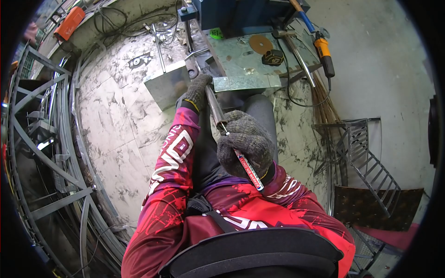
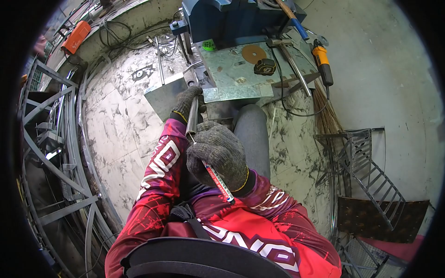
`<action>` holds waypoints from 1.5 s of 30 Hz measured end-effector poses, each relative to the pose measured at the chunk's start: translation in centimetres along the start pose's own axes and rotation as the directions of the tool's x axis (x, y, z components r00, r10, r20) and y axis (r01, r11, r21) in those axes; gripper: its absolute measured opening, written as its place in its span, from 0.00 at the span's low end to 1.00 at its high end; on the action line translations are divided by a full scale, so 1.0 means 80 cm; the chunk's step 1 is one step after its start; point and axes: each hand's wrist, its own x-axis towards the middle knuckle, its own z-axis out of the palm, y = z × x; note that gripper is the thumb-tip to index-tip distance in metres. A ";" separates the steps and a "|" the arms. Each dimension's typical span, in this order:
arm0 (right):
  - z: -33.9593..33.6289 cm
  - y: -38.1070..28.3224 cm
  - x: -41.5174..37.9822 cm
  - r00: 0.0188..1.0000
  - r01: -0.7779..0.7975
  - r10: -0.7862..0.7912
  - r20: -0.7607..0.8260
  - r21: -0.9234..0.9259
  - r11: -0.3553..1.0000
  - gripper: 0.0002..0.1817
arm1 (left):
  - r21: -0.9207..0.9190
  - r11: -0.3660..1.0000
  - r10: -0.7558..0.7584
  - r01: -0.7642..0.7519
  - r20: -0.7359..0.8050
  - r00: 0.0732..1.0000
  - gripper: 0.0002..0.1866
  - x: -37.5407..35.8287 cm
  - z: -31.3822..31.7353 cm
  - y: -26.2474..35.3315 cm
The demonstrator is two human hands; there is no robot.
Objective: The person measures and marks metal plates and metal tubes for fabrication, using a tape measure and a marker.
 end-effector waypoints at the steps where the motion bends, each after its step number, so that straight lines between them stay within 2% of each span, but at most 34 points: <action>1: -0.001 -0.001 0.000 1.000 0.000 0.000 0.000 0.000 1.000 0.17 | 0.000 1.000 0.000 0.000 0.000 1.000 0.12 -0.001 0.000 0.000; 4: -0.004 -0.004 0.000 0.999 -0.035 0.035 0.026 -0.016 0.999 0.17 | -0.026 0.999 -0.029 0.030 0.021 0.999 0.12 -0.009 0.004 0.007; 7: -0.006 -0.005 0.004 0.996 -0.057 0.059 0.073 -0.026 0.998 0.18 | -0.033 0.998 -0.051 0.050 -0.021 0.999 0.12 -0.008 0.005 0.006; 9: -0.004 -0.002 0.005 0.998 -0.036 0.034 0.045 0.042 0.998 0.19 | -0.041 0.998 -0.049 0.049 -0.006 0.999 0.13 -0.006 0.005 0.006; 18: 0.000 -0.003 0.003 1.000 0.010 -0.011 0.027 0.025 1.000 0.20 | -0.064 0.993 -0.099 0.098 -0.015 0.995 0.16 0.004 0.001 0.000; 23: 0.001 -0.003 0.000 1.000 0.006 -0.006 0.007 0.010 1.000 0.20 | -0.088 0.994 -0.062 0.063 0.011 0.998 0.16 -0.002 0.003 0.002; 26: -0.001 0.003 -0.009 1.000 -0.001 0.001 0.001 0.098 0.995 0.19 | -0.068 0.994 -0.088 0.085 -0.033 0.996 0.15 -0.010 0.007 0.007; 28: 0.001 0.002 -0.014 0.993 -0.037 0.056 -0.102 0.175 0.984 0.17 | -0.044 0.997 -0.057 0.057 -0.009 0.998 0.14 -0.013 0.006 0.009; 29: 0.002 0.000 -0.021 0.993 -0.039 0.057 -0.102 0.175 0.984 0.17 | -0.044 0.997 -0.059 0.059 -0.009 0.998 0.14 -0.014 0.005 0.010; 30: 0.002 -0.005 -0.027 0.966 -0.165 0.219 -0.135 0.329 0.930 0.16 | -0.020 0.998 -0.051 0.051 -0.011 0.999 0.14 -0.016 0.006 0.011; 32: 0.001 0.000 -0.026 0.959 -0.154 0.228 -0.170 0.364 0.919 0.15 | 0.004 0.999 -0.044 0.044 -0.012 0.999 0.13 -0.019 0.008 0.016; 33: -0.002 0.003 -0.026 0.967 -0.137 0.203 -0.154 0.360 0.923 0.16 | -0.007 0.997 -0.073 0.073 -0.014 0.997 0.14 -0.019 0.008 0.016; 36: -0.010 -0.010 -0.025 0.917 -0.291 0.380 -0.118 0.451 0.844 0.17 | -0.015 0.993 -0.120 0.120 -0.005 0.993 0.14 -0.016 0.007 0.018; 41: -0.012 -0.006 -0.007 0.939 -0.288 0.340 -0.057 0.409 0.866 0.16 | 0.013 0.985 -0.171 0.172 -0.019 0.985 0.15 -0.013 0.002 0.021; 43: -0.011 -0.001 -0.001 0.950 -0.263 0.307 -0.058 0.381 0.886 0.16 | 0.176 0.983 -0.077 0.059 0.099 0.992 0.13 -0.003 -0.008 0.015; 45: -0.015 -0.002 0.008 0.945 -0.281 0.322 -0.058 0.363 0.889 0.16 | 0.156 0.985 -0.096 0.079 0.101 0.990 0.13 0.007 -0.011 0.010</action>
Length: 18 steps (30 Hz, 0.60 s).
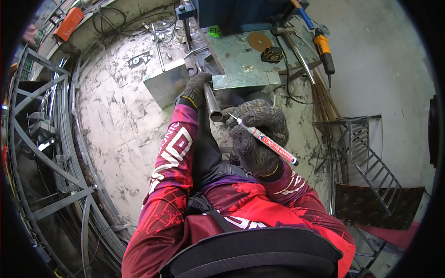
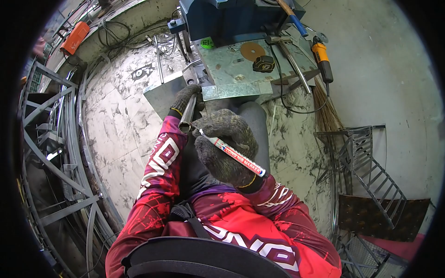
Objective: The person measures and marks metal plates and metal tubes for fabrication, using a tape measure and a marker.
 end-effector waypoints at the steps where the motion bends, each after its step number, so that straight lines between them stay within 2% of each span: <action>1: -0.001 -0.009 0.001 0.996 -0.089 0.089 -0.006 -0.049 0.995 0.14 | -0.023 1.000 -0.017 0.017 0.005 1.000 0.12 0.011 -0.005 -0.007; 2: -0.003 -0.007 0.002 0.996 -0.088 0.088 -0.006 -0.049 0.995 0.14 | -0.023 1.000 -0.016 0.017 0.004 1.000 0.12 0.021 -0.011 -0.015; 3: -0.006 -0.004 0.005 0.993 -0.118 0.118 0.007 -0.039 0.992 0.14 | 0.248 0.952 0.176 -0.180 0.038 0.984 0.13 0.043 -0.024 -0.035; 5: -0.016 -0.002 0.022 0.994 -0.100 0.104 0.031 -0.122 0.988 0.14 | 0.488 0.796 0.344 -0.357 0.121 0.931 0.14 0.054 -0.035 -0.045; 6: -0.022 -0.002 0.033 0.993 -0.098 0.108 0.055 -0.154 0.983 0.15 | 0.528 0.699 0.462 -0.482 0.182 0.868 0.16 0.052 -0.035 -0.043; 7: -0.025 -0.006 0.045 0.986 -0.124 0.138 0.091 -0.141 0.982 0.15 | 0.541 0.644 0.516 -0.541 0.215 0.829 0.17 0.044 -0.032 -0.036; 8: -0.024 -0.012 0.060 0.973 -0.186 0.190 0.132 -0.044 0.982 0.16 | 0.552 0.584 0.567 -0.596 0.248 0.785 0.18 0.036 -0.029 -0.029; 9: -0.023 -0.018 0.076 0.955 -0.252 0.241 0.172 0.048 0.967 0.17 | 0.714 0.395 0.560 -0.578 0.312 0.768 0.18 0.017 -0.021 -0.017; 10: -0.034 -0.019 0.089 0.858 -0.434 0.411 0.308 0.009 0.901 0.17 | 0.755 0.319 0.565 -0.573 0.334 0.755 0.18 0.017 -0.021 -0.016; 11: -0.032 -0.020 0.096 0.836 -0.484 0.442 0.326 0.057 0.873 0.17 | 0.790 0.240 0.569 -0.564 0.356 0.741 0.18 0.018 -0.022 -0.017; 12: -0.030 -0.021 0.102 0.811 -0.532 0.472 0.345 0.104 0.840 0.17 | 0.748 0.299 0.598 -0.593 0.338 0.727 0.18 0.038 -0.030 -0.029; 14: -0.026 -0.017 0.109 0.804 -0.536 0.459 0.377 0.127 0.835 0.16 | 0.679 0.312 0.645 -0.665 0.363 0.673 0.20 0.049 -0.040 -0.038; 17: -0.020 -0.011 0.119 0.775 -0.561 0.447 0.447 0.161 0.812 0.14 | 0.768 0.095 0.675 -0.634 0.418 0.608 0.22 0.026 -0.029 -0.029; 18: -0.018 -0.009 0.122 0.750 -0.583 0.446 0.489 0.171 0.794 0.13 | 0.767 0.097 0.674 -0.634 0.418 0.609 0.22 0.034 -0.027 -0.029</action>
